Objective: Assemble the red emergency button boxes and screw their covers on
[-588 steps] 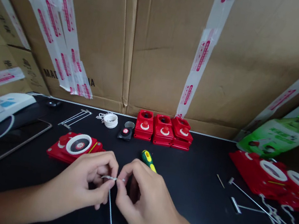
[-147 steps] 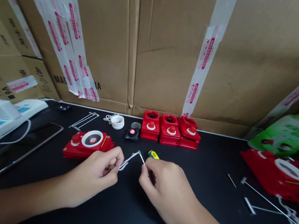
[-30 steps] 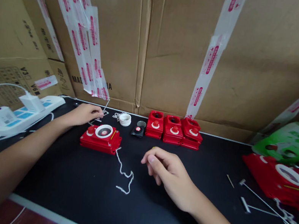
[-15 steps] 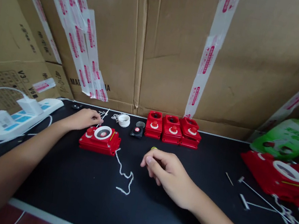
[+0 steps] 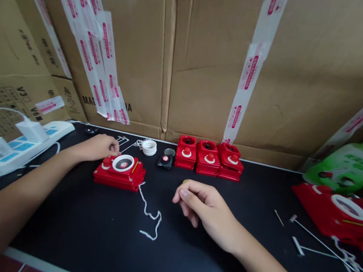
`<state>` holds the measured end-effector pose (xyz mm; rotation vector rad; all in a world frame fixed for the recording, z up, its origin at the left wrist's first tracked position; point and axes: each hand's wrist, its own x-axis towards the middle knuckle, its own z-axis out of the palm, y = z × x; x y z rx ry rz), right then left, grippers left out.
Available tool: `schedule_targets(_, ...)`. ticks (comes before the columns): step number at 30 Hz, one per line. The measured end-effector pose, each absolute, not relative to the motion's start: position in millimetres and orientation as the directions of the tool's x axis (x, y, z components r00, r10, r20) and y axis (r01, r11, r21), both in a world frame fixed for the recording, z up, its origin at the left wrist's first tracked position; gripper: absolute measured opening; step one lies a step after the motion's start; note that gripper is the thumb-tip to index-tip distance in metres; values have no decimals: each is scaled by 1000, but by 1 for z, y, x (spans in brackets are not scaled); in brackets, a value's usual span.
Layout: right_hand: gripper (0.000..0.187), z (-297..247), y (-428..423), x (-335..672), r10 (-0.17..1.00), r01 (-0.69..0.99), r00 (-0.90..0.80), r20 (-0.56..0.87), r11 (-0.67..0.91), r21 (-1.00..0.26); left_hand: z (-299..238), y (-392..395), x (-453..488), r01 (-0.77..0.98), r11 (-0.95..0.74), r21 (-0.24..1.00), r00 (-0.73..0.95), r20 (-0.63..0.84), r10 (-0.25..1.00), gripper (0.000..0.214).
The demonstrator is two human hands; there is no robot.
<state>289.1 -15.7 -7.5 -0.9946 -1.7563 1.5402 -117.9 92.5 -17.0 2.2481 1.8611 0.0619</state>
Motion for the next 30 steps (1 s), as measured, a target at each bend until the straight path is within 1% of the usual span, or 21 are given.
schedule_targets(4, 46, -8, -14, 289, 843, 147, -536, -38, 49, -988, -18, 92, -119, 973, -131, 191, 152, -96, 984, 27)
schedule_targets(10, 44, -11, -14, 290, 838, 162, -543, -48, 49, -986, -18, 90, -120, 975, -74, 208, 81, -24, 996, 25)
schedule_targets(15, 43, -11, -14, 290, 842, 156, -538, -37, 57, -986, -16, 90, -120, 975, -65, 210, 67, -2, 998, 24)
schedule_targets(26, 44, -10, -15, 290, 836, 176, -548, -42, 67, -982, -9, 86, -117, 982, -31, 189, 37, -28, 999, 22)
schedule_targets(30, 44, -10, -15, 291, 838, 212, -543, -46, 84, -974, 1, 81, -113, 979, -69, 193, 62, 45, 997, 18)
